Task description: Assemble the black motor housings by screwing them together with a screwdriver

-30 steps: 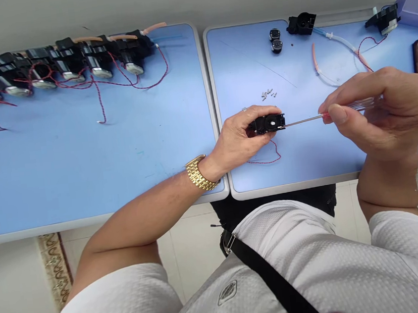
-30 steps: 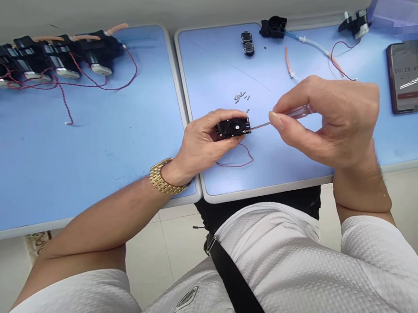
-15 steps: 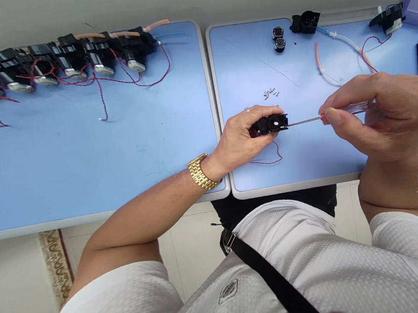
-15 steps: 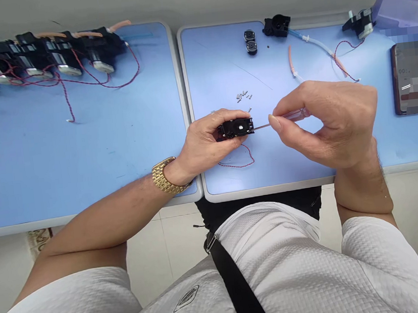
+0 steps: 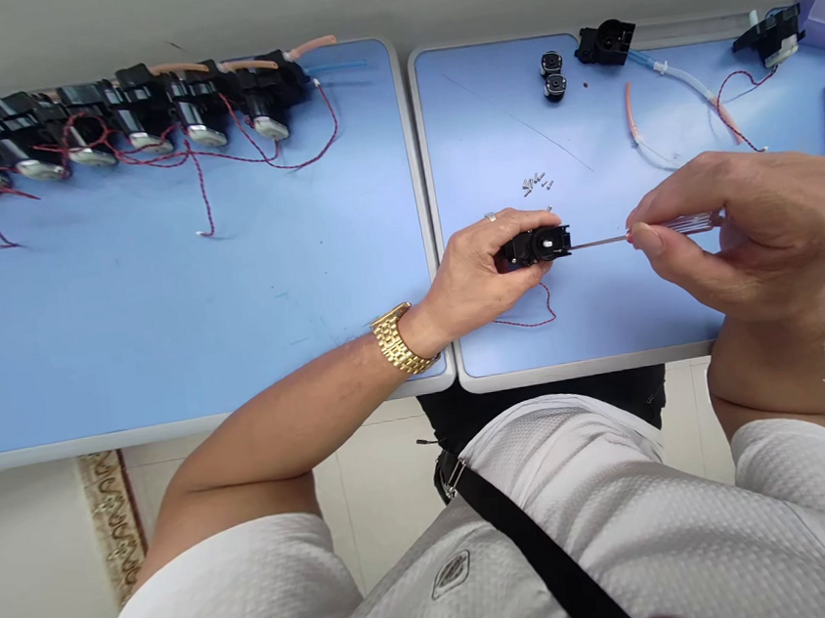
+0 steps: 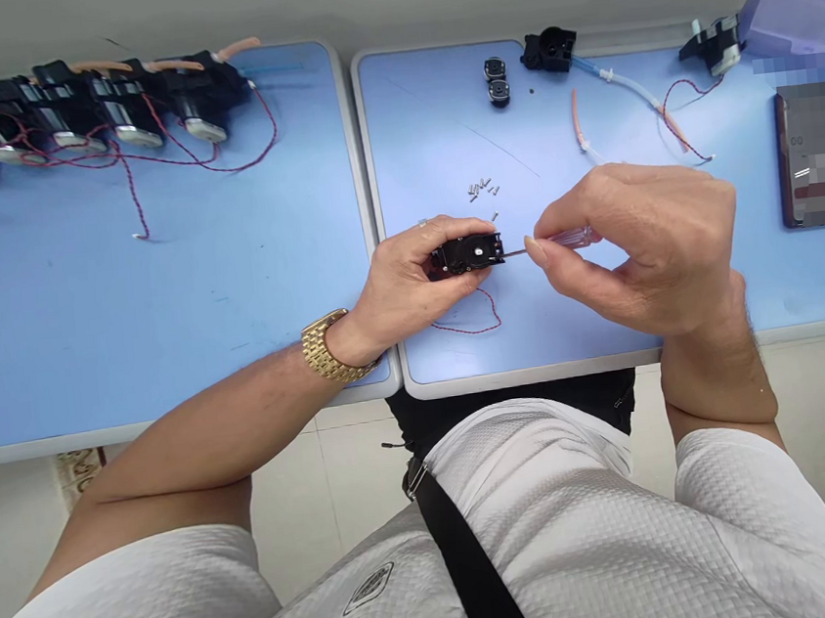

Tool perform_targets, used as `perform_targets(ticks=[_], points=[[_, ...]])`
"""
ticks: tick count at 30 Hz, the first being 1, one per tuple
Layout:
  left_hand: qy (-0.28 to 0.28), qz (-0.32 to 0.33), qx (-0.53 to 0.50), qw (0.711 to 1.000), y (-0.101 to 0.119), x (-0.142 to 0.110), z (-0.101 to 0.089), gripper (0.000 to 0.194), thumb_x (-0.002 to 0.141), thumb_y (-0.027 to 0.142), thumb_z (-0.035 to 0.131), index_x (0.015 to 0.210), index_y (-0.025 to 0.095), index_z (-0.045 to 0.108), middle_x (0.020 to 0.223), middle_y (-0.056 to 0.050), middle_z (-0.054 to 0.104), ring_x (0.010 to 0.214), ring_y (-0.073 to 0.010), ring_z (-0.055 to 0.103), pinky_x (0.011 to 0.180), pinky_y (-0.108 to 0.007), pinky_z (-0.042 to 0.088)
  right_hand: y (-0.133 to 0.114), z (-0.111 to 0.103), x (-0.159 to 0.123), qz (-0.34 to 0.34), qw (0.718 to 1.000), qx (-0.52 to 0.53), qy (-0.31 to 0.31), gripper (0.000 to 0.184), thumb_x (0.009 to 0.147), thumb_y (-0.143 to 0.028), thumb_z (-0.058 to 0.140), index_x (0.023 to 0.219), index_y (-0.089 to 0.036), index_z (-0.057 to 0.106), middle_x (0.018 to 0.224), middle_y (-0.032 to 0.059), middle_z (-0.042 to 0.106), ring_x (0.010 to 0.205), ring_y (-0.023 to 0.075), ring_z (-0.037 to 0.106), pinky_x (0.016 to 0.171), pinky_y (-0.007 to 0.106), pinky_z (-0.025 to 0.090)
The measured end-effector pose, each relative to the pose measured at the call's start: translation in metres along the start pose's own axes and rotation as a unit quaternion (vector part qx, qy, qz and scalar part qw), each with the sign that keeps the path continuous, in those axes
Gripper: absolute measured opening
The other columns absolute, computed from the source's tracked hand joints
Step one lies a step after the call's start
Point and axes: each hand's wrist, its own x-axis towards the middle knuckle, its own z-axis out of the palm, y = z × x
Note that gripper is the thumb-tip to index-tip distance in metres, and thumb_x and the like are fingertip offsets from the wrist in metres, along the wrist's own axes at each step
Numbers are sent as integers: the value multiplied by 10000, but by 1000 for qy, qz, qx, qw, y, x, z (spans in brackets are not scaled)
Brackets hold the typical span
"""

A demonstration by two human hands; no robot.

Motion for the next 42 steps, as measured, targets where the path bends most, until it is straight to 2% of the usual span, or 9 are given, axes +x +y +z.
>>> perform_targets(ticks=[9, 15, 19, 25, 29, 31, 35, 39, 42], points=[[2, 13, 19, 1000, 0, 0, 2, 379, 949, 242, 756, 1322, 248, 827, 1291, -49, 869, 1149, -217, 817, 1087, -371, 641, 7, 4, 1, -42, 998, 36, 7, 212, 965, -144, 771, 953, -351, 725, 753, -88, 769, 668, 198, 766, 517, 385, 479], [-3, 4, 24, 1000, 1, 0, 1, 384, 940, 226, 752, 1316, 252, 828, 1290, -45, 868, 1137, -220, 814, 1089, -379, 640, 2, -2, -1, -10, 999, 24, -33, 244, 995, -120, 735, 1003, -363, 722, 847, -77, 800, 752, 216, 794, 631, 408, 588], [-7, -4, 26, 1000, 1, 0, 0, 390, 942, 237, 748, 1324, 248, 826, 1304, -50, 863, 1141, -225, 812, 1089, -381, 638, 2, -5, -2, -11, 999, 12, -45, 229, 1013, -132, 724, 994, -360, 712, 865, -80, 809, 729, 215, 797, 628, 413, 607], [-12, 1, 21, 1000, -1, 0, 0, 397, 942, 235, 757, 1333, 251, 823, 1327, -53, 859, 1177, -232, 811, 1107, -380, 632, 6, -7, -1, -38, 998, -33, -30, 161, 1050, -255, 790, 937, -321, 696, 744, -72, 764, 619, 189, 732, 515, 401, 482], [-10, 0, 30, 1000, -1, 0, 0, 393, 943, 232, 754, 1329, 250, 823, 1314, -55, 863, 1171, -232, 813, 1106, -385, 634, 12, -1, 0, -52, 996, -69, -3, 307, 1063, -419, 796, 822, -295, 654, 563, -68, 583, 481, 170, 570, 449, 401, 338], [-10, -4, 33, 999, -1, -1, 1, 394, 938, 233, 756, 1326, 252, 823, 1304, -51, 865, 1156, -229, 813, 1090, -380, 637, 14, 2, 0, -63, 996, -63, 13, 331, 1094, -474, 744, 837, -288, 653, 564, -66, 568, 472, 162, 543, 449, 384, 318], [-10, -5, 28, 1000, 0, -1, 1, 388, 943, 231, 751, 1323, 250, 823, 1295, -45, 865, 1152, -221, 812, 1088, -365, 633, 12, 1, 2, -62, 998, 6, -18, 59, 1063, -301, 735, 1021, -303, 693, 841, -54, 814, 627, 173, 743, 510, 358, 448], [-7, 10, 19, 1000, -1, -1, 1, 384, 950, 215, 746, 1326, 238, 821, 1297, -52, 864, 1165, -217, 812, 1099, -359, 629, 6, -4, 2, -20, 997, 28, -69, 193, 1002, -159, 724, 1016, -344, 674, 911, -88, 828, 710, 184, 800, 578, 356, 545], [-9, 19, 18, 1000, -2, -1, 1, 389, 951, 209, 749, 1334, 236, 816, 1311, -55, 862, 1179, -221, 813, 1101, -365, 631, 8, -4, 0, -39, 999, 2, -33, 148, 1020, -222, 784, 968, -316, 682, 801, -86, 785, 634, 177, 758, 542, 347, 512]])
